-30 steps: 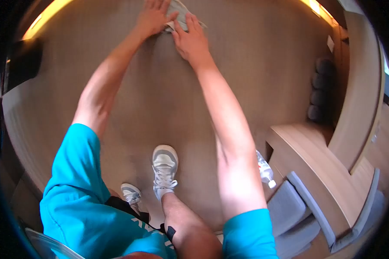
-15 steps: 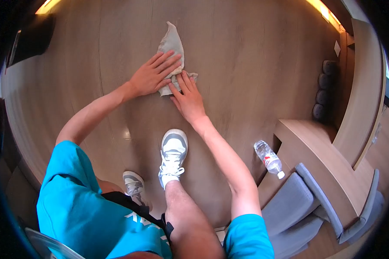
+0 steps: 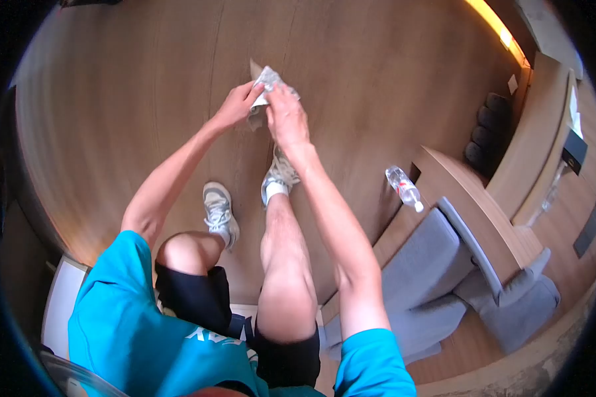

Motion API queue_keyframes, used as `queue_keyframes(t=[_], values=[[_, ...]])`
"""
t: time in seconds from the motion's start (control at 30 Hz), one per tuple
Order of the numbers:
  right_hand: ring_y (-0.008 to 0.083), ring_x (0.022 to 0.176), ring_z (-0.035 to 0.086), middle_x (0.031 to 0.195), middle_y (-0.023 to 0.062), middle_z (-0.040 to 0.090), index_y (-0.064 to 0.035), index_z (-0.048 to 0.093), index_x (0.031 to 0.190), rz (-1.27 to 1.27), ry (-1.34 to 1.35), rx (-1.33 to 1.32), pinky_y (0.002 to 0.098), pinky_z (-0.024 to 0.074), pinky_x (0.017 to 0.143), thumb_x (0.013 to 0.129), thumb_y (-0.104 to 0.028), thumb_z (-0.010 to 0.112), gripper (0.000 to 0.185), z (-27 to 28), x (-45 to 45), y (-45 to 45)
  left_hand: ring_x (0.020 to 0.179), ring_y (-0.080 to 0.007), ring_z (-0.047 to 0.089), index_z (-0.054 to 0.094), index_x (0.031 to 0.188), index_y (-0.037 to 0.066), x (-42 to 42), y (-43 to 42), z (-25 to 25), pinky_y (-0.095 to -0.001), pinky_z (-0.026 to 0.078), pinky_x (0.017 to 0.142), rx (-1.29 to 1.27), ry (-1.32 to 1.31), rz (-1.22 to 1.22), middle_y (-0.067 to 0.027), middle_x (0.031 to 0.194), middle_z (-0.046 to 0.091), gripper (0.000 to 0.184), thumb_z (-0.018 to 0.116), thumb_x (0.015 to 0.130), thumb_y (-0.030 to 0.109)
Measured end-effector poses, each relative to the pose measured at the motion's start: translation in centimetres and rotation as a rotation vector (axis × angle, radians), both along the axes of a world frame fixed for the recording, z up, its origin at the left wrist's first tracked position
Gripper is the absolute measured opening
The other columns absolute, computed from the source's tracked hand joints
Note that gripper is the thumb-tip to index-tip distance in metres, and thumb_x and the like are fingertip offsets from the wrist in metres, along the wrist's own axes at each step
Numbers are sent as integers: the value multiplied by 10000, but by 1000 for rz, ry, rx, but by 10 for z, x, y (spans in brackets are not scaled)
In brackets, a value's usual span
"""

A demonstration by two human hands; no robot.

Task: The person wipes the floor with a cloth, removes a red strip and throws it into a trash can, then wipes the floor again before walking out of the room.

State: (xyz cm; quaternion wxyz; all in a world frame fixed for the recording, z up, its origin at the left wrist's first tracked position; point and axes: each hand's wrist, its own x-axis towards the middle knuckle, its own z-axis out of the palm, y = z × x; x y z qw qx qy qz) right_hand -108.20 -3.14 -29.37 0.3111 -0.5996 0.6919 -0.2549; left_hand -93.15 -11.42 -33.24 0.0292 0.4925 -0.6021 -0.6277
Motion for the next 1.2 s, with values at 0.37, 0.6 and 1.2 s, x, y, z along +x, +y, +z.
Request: queue_keyframes(t=[0.37, 0.6, 1.2], values=[[340, 1347, 484, 1404, 252, 524, -46, 597, 1297, -95, -410, 391, 377, 402, 1102, 991, -232, 591, 358, 208, 118, 29, 810, -72, 607, 698, 1106, 7, 126, 60, 206, -262, 497, 715, 238, 262, 555, -12, 926, 702, 416, 504, 1045, 370], [137, 1056, 616, 1192, 39, 633, -119, 492, 1323, -554, -1151, 834, 328, 508, 824, 903, -319, 745, 530, 271, 193, 28, 873, -90, 644, 670, 1176, 11, 206, 68, 320, -264, 529, 779, 521, 494, 727, -34, 1022, 707, 373, 608, 992, 329], [135, 815, 640, 1001, 24, 653, -100, 570, 1121, -504, -1298, 753, 261, 504, 600, 932, -76, 676, 218, 295, 268, 8, 850, -133, 653, 655, 1086, -7, 299, 141, 328, -292, 534, 748, 6, 13, 901, -74, 930, 702, 284, 734, 882, 173]])
